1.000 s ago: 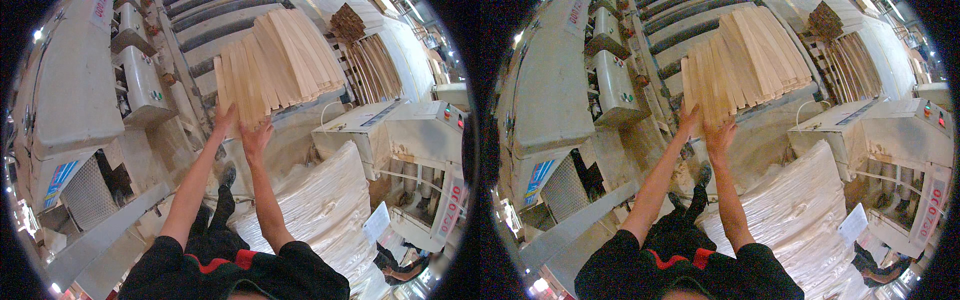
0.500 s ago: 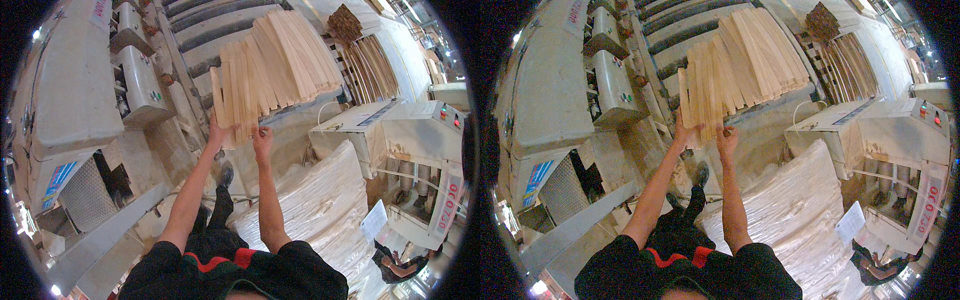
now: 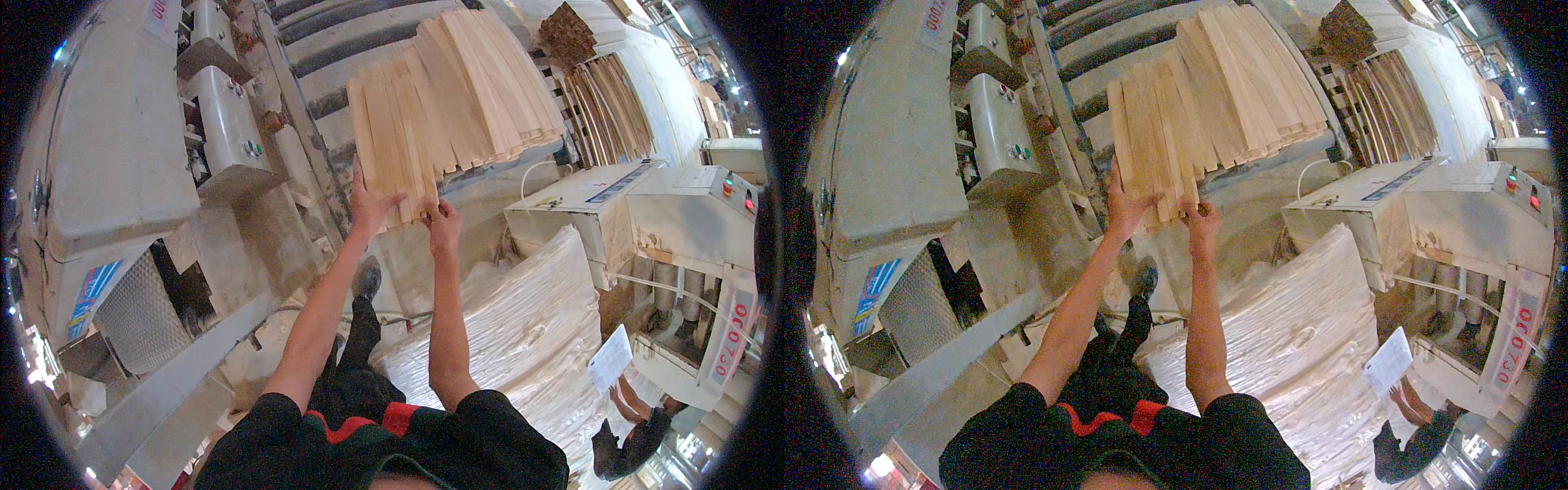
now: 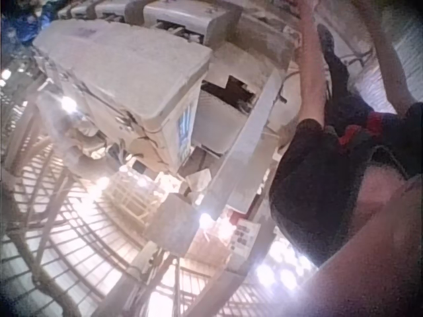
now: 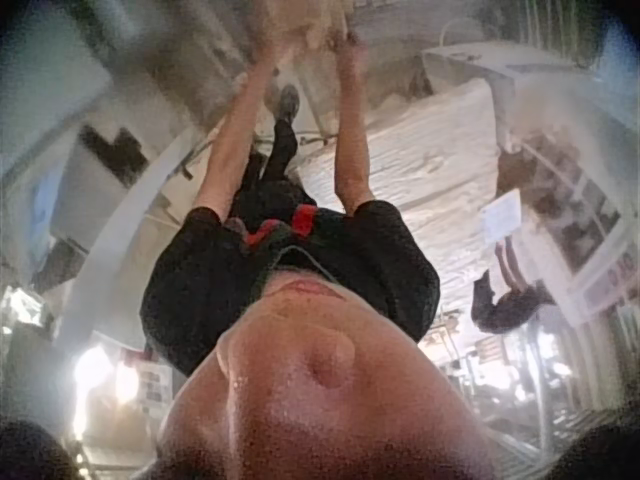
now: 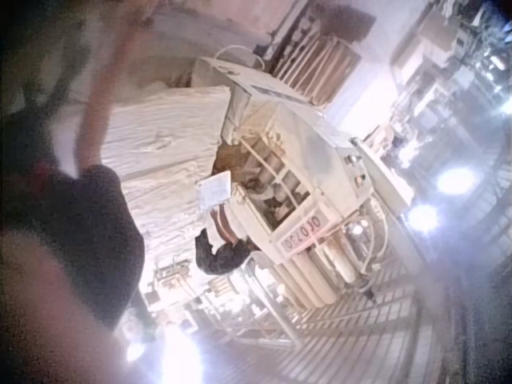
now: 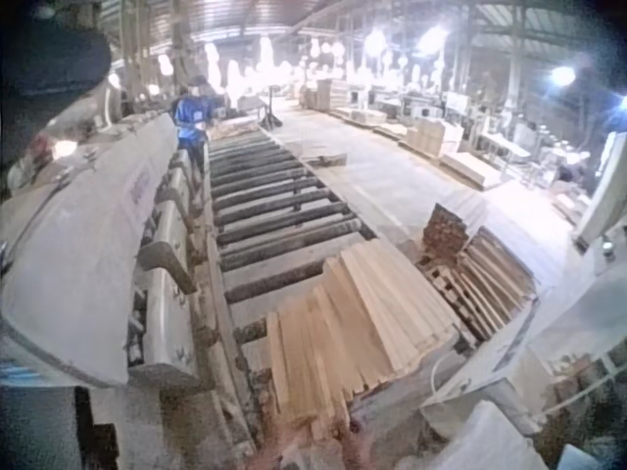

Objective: The person repeatedly picks up wooden planks from a stack and feeds them one by one into a woodworking machine. The planks are placed onto the machine's input surface and pushed through as part of a continuous processing cycle.

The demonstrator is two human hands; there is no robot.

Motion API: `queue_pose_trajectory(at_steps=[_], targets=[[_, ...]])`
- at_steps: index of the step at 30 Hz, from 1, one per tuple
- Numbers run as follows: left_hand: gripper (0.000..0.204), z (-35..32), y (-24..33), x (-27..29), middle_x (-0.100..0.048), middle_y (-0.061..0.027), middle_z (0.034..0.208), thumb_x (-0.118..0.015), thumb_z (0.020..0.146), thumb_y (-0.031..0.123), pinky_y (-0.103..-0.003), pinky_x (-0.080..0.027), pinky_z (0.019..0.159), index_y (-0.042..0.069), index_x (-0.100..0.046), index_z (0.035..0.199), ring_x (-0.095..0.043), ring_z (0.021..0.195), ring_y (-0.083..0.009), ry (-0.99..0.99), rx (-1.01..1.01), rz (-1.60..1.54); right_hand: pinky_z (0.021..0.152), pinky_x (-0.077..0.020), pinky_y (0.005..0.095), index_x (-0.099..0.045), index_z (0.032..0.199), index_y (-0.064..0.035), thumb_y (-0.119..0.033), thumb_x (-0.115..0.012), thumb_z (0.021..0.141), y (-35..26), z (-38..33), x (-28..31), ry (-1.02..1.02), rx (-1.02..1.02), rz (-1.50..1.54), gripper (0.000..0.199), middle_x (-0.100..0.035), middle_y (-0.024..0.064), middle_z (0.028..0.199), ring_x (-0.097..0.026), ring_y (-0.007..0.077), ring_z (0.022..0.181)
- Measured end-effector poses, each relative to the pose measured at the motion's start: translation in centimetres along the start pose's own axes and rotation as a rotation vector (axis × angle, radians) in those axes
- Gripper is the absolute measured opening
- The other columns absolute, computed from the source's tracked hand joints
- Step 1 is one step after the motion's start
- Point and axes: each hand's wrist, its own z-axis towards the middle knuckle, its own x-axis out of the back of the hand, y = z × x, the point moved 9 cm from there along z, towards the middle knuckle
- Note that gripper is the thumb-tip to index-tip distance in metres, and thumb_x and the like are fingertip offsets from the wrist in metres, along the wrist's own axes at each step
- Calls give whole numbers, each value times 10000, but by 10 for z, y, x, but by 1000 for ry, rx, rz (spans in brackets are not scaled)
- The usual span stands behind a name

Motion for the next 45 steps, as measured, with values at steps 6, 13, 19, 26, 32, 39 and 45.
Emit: queue_pose_trajectory(at_steps=[6, 13, 19, 26, 32, 39, 45], targets=[[1183, -5, 13, 1, -561, -186, 1208, -877, 481, 124, -367, -465, 902, 70, -175, 1432, -577, 1072, -300, 41, 44, 108, 596, -484, 253, -600, 966, 15, -188, -744, 770, 2, 7, 15, 58, 151, -126, 317, -619, 37, 787, -580, 129, 659], [1122, -14, 19, 7, -588, -190, 1159, -862, 498, 67, -384, -484, 864, 81, -212, 1412, -599, 1018, -334, 114, 117, 158, 603, -495, 306, -560, 960, 26, -187, -758, 740, -64, -58, -11, 378, 870, -768, 365, -605, 118, 801, -594, 231, 673], [1065, -11, 7, 5, -605, -183, 1123, -874, 496, 98, -383, -485, 854, 83, -278, 1378, -597, 1022, -316, 124, 115, 226, 580, -518, 332, -525, 986, 38, -170, -716, 778, -21, -2, 20, 121, 542, -570, 351, -594, 125, 863, -604, 203, 697], [881, -5, -55, -9, -608, -145, 1104, -871, 551, 143, -358, -490, 847, 60, -384, 1281, -607, 981, -266, -5, 303, -63, 625, -574, 345, -437, 1075, 33, -152, -647, 832, 6, 23, 22, -180, -5, -88, 370, -626, 148, 877, -633, 210, 722], [715, -27, -60, -20, -613, -116, 1062, -831, 628, 147, -336, -506, 793, 42, -426, 1208, -608, 929, -213, -127, 581, -330, 653, -558, 352, -468, 1030, 10, -166, -674, 797, -17, 4, 24, -41, 123, -361, 357, -639, 130, 850, -642, 241, 725], [627, -21, -55, -5, -613, -129, 1014, -804, 655, 119, -337, -509, 761, 36, -440, 1158, -615, 864, -205, -84, 368, -251, 664, -527, 344, -496, 1024, -10, -189, -724, 735, -48, -22, 15, 130, 552, -772, 409, -632, 131, 835, -635, 244, 717], [625, -21, -69, -5, -619, -131, 978, -804, 651, 114, -339, -510, 752, 22, -425, 1140, -622, 828, -215, -121, 389, -255, 549, -540, 319, -493, 1071, 41, -256, -737, 755, -10, -2, 6, -81, 139, -435, 497, -631, 160, 869, -646, 209, 662]])
